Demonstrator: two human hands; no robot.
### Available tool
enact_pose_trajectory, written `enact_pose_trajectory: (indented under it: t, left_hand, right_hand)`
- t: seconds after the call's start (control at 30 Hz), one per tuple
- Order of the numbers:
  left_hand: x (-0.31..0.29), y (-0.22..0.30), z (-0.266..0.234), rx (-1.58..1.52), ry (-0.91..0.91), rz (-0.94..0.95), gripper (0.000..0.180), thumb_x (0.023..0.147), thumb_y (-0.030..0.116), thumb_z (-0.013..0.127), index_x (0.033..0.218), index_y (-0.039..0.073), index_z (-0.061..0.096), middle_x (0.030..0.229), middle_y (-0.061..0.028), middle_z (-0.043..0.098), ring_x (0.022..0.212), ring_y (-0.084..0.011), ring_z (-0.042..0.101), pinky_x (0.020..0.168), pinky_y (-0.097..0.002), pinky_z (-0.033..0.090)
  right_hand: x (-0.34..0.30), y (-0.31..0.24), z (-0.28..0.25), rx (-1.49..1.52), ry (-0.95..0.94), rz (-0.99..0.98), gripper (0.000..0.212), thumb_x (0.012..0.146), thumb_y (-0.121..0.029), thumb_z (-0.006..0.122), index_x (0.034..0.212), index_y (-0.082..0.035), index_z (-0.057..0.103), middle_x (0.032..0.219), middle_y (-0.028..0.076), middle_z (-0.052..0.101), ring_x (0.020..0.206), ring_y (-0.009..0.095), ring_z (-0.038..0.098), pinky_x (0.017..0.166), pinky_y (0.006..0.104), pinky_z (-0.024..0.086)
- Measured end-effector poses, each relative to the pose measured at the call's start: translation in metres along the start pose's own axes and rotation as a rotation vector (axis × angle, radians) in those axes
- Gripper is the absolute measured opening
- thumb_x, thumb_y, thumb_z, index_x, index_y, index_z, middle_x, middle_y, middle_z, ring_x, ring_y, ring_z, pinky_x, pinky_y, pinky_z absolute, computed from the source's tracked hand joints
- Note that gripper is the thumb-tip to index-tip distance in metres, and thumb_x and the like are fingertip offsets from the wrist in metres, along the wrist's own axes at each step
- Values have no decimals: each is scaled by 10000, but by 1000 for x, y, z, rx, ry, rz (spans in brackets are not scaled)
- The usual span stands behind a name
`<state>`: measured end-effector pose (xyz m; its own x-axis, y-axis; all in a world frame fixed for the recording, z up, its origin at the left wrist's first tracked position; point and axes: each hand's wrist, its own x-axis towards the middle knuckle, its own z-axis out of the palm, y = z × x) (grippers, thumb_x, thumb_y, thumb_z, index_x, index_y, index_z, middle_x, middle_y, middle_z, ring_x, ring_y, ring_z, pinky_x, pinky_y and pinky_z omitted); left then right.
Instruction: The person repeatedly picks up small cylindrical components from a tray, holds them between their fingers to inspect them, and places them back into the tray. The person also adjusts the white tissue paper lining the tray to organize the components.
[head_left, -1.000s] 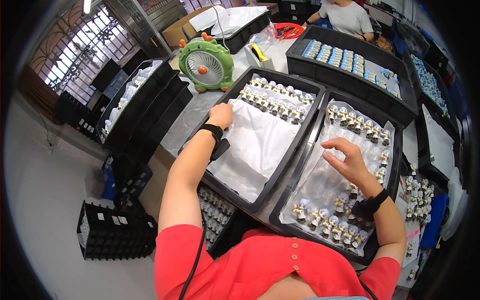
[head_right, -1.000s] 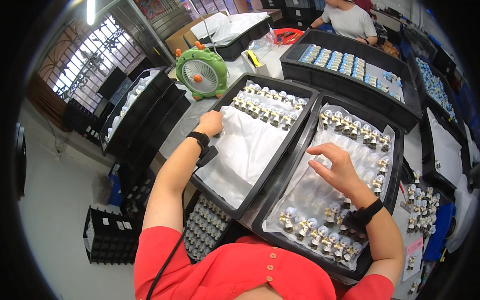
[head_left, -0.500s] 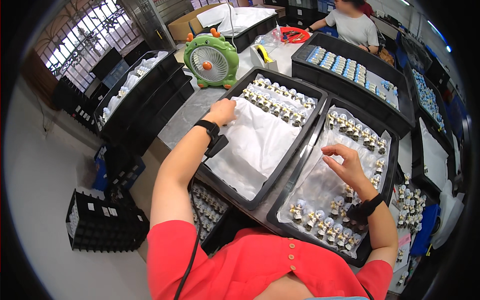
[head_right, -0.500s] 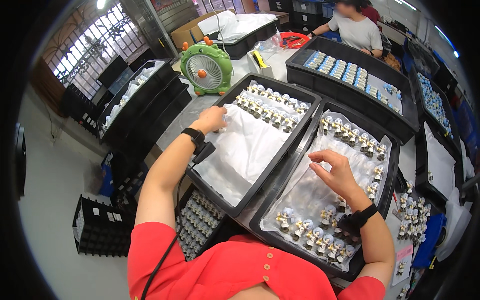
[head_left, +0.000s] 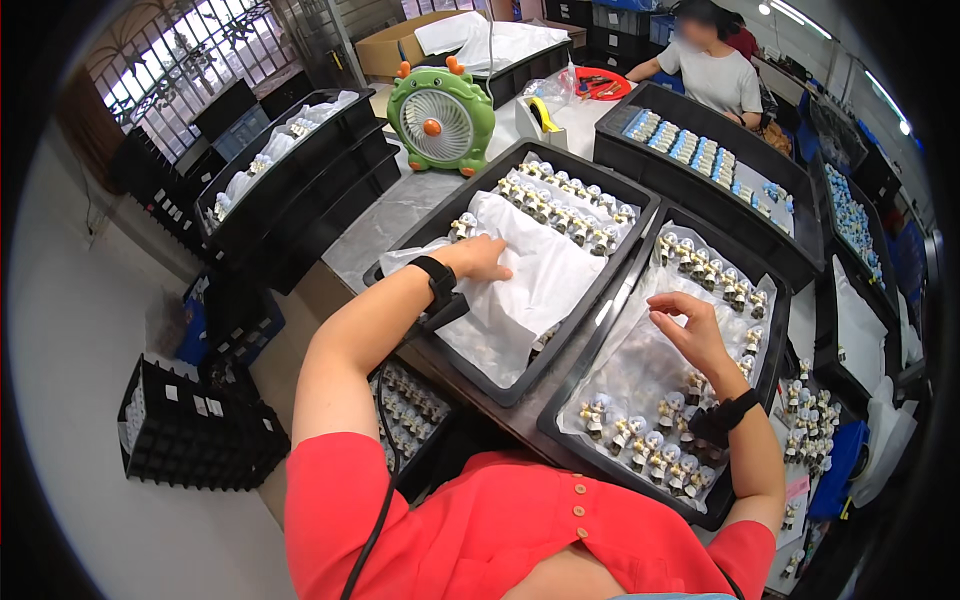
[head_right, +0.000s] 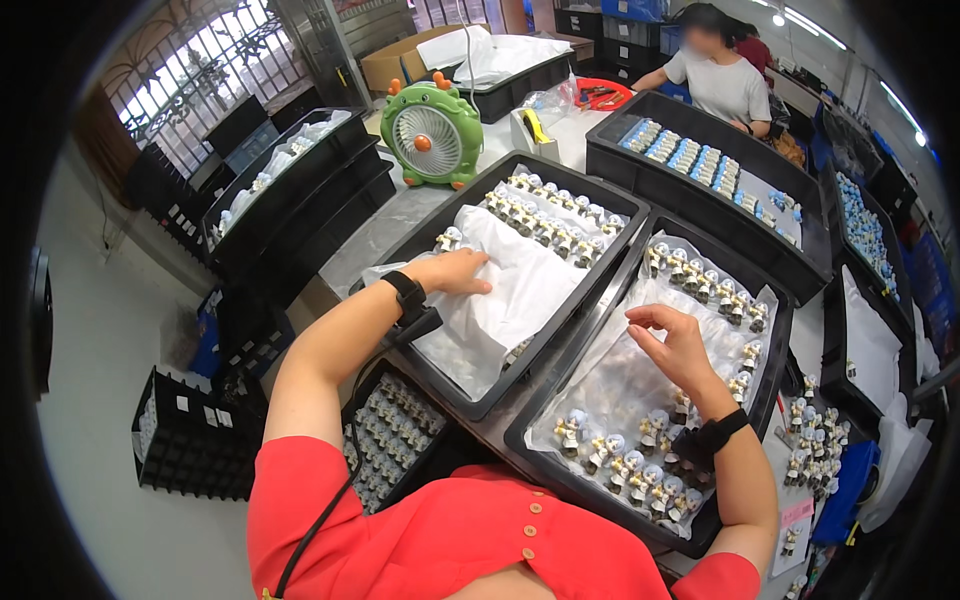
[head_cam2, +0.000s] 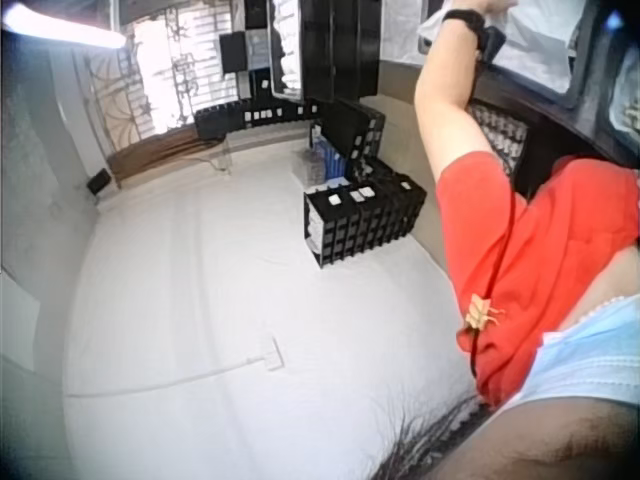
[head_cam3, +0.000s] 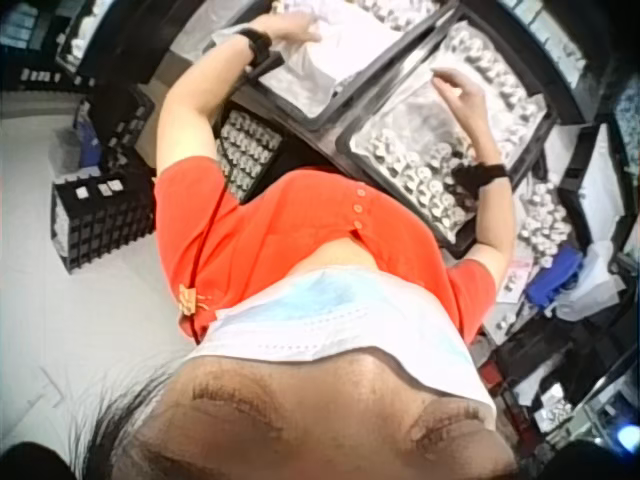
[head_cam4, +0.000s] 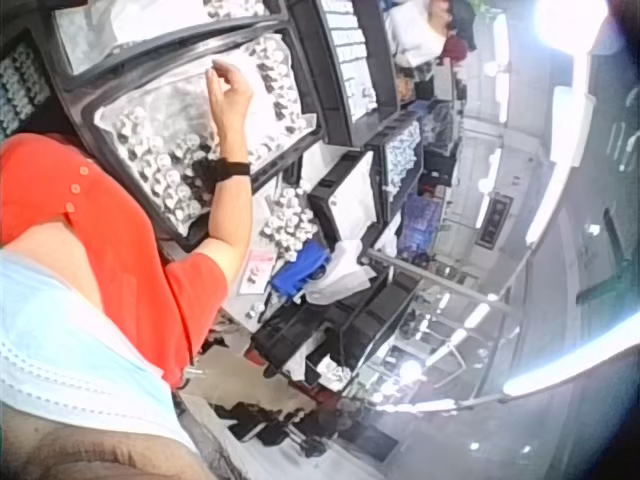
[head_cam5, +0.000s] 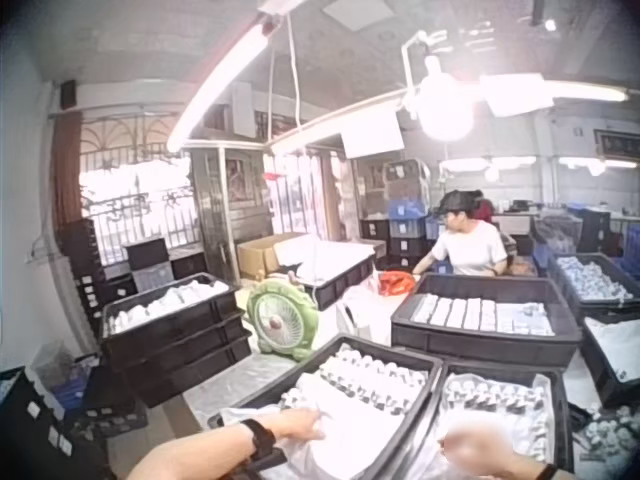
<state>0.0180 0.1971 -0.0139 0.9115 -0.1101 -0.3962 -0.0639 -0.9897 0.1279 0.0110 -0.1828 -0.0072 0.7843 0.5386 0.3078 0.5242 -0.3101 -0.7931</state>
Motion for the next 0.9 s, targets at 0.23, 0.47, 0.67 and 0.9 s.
enact_pose_trajectory:
  t: [0.23,0.47,0.67,0.9]
  left_hand:
    - [8,-6,17,5,98,31,742,812,521,578,1247,-67,454,1226,-265,516,1141,-382,512,963,-409,411]
    - [-1,-8,6,-21,17,48,738,830,559,521,1185,-88,513,1166,-271,565,1098,-376,544,954,-408,409]
    - [-3,-16,5,-2,10,123,625,878,495,495,1232,-19,505,1188,-248,553,1125,-376,517,960,-402,398]
    - [12,-6,-10,29,28,-57,620,855,481,534,1251,6,505,1252,-201,518,1148,-351,505,975,-388,396]
  right_hand:
    - [-1,8,0,-35,-33,37,185,811,-93,661,978,-15,666,873,77,688,804,137,649,754,265,494]
    - [-1,12,0,-35,-33,61,178,807,-101,662,963,-15,668,851,83,693,791,150,662,755,271,495]
    - [-1,14,0,-60,-49,67,170,810,-108,657,954,-17,667,835,86,691,779,156,657,748,275,493]
    - [-1,15,-1,-57,-47,61,173,807,-107,655,954,-17,665,826,88,689,775,163,653,749,274,489]
